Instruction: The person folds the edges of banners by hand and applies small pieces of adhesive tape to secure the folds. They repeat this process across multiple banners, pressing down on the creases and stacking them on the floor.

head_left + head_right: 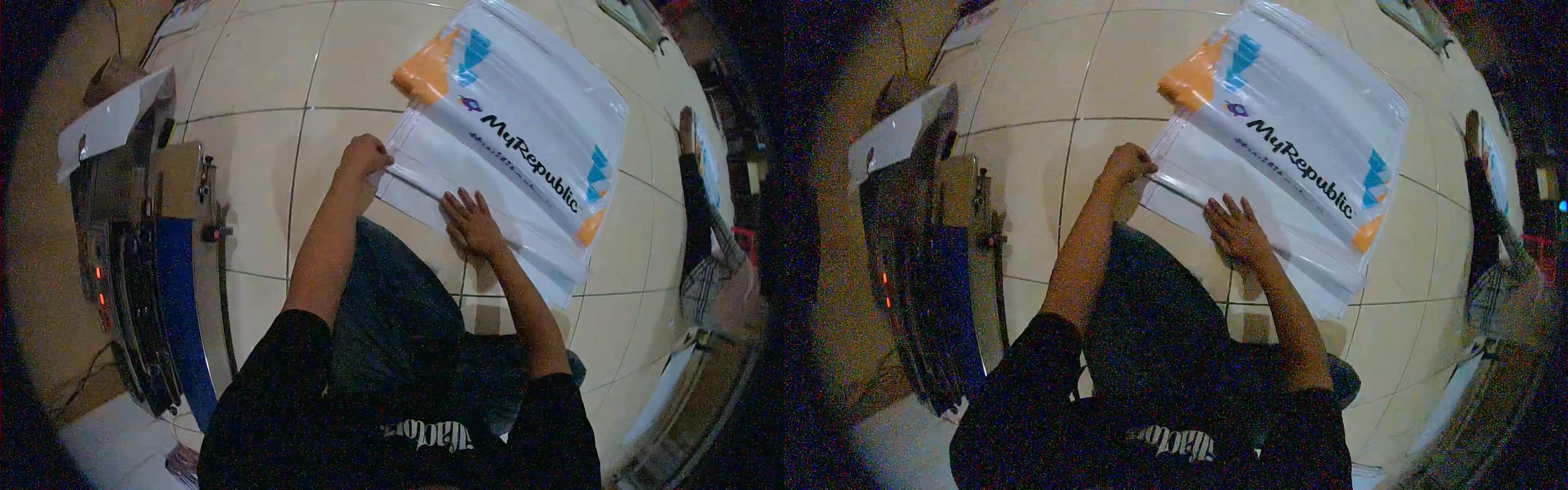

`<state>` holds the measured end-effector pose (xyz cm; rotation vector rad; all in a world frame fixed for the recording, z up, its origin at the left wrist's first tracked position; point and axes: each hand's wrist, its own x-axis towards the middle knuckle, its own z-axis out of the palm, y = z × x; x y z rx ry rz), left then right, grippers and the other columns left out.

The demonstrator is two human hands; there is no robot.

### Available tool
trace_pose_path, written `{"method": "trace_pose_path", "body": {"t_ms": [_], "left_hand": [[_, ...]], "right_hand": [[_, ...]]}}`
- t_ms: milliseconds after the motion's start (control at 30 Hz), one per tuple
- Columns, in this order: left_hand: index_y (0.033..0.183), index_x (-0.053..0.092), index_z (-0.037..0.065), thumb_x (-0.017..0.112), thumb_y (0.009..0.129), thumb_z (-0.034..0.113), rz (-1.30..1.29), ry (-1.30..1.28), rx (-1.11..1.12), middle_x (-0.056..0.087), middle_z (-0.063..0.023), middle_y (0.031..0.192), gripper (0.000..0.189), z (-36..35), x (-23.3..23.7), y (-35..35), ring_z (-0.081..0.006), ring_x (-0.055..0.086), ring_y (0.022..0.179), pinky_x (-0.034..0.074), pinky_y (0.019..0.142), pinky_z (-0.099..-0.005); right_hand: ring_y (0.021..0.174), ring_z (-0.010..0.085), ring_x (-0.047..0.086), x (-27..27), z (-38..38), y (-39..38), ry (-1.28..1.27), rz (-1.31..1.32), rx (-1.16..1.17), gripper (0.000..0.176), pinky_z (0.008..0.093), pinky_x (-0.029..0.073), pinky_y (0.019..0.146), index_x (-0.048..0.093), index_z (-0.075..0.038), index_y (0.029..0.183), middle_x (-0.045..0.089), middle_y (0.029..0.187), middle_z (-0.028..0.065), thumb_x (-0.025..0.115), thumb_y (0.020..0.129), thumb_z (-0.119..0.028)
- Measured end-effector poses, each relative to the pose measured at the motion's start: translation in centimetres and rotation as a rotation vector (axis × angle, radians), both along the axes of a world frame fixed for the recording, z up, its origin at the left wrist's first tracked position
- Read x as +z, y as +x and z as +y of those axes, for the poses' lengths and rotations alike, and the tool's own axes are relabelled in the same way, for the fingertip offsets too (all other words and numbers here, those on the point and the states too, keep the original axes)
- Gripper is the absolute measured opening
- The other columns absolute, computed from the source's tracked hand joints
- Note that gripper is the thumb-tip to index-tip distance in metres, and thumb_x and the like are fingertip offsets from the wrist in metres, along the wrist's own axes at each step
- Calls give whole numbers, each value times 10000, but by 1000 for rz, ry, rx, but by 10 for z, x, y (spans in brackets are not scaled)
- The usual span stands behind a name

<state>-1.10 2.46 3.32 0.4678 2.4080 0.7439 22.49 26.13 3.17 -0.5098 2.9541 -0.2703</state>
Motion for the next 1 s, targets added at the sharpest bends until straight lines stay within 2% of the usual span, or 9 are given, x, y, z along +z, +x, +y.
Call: {"method": "trace_pose_path", "body": {"t_ms": [100,267,333,367,433,567,633,833,1000], "left_hand": [[818,721,74,773,644,290,-46,-8,58,696,-123,843,281,2,-2,0,-277,669,794,526,774,-377],[837,721,86,789,618,269,-10,46,-87,697,-108,849,293,-4,-8,-4,-271,668,809,527,766,-373],[841,714,72,789,606,265,-24,29,-79,691,-131,862,314,-2,-14,-8,-290,663,824,520,779,-388],[846,707,57,789,594,261,-29,20,-72,685,-154,875,334,-1,-18,-7,-309,659,839,514,792,-402],[841,711,60,792,588,265,-54,-2,-15,688,-153,870,335,1,4,-2,-307,662,826,514,789,-401],[817,721,72,800,560,264,-67,-34,44,693,-152,850,330,2,5,-2,-302,671,793,520,773,-396],[811,725,80,800,551,262,-73,-37,47,694,-145,847,326,1,1,-4,-301,671,792,524,770,-397],[802,737,114,798,534,258,-74,-131,34,698,-123,858,311,5,3,-7,-296,672,805,534,772,-388],[816,742,138,802,558,282,16,-223,66,697,-115,867,301,14,6,-1,-291,672,818,534,784,-392]], "right_hand": [[1389,294,216,-1,-1,-2,29,-31,22,542,532,87,1129,304,-121,1429,285,1492,70,410,934,-315],[1391,288,217,-3,-3,-5,71,-44,35,564,517,52,1135,282,-106,1439,281,1493,74,423,930,-307],[1358,291,291,9,-8,-6,114,-51,33,580,526,138,1124,322,-78,1410,323,1468,105,461,895,-307],[1358,291,291,4,-8,-6,118,-59,56,580,526,138,1124,322,-78,1410,323,1468,105,461,895,-307],[1343,309,312,-6,-3,-10,40,-44,65,594,480,193,1121,348,-50,1387,336,1453,135,505,859,-271],[1348,292,296,7,-3,-16,-135,-90,59,690,443,196,1123,326,-65,1406,296,1477,109,577,784,-226],[1239,313,420,19,-7,-20,-67,-19,89,618,460,336,1019,385,-88,1373,376,1421,146,566,807,-256],[1083,305,486,25,-16,-34,-34,112,125,643,459,406,873,401,-115,1369,461,1291,117,598,781,-281],[1118,295,456,26,-23,-48,30,-50,117,692,422,410,903,383,-123,1383,432,1284,91,642,757,-269]]}}
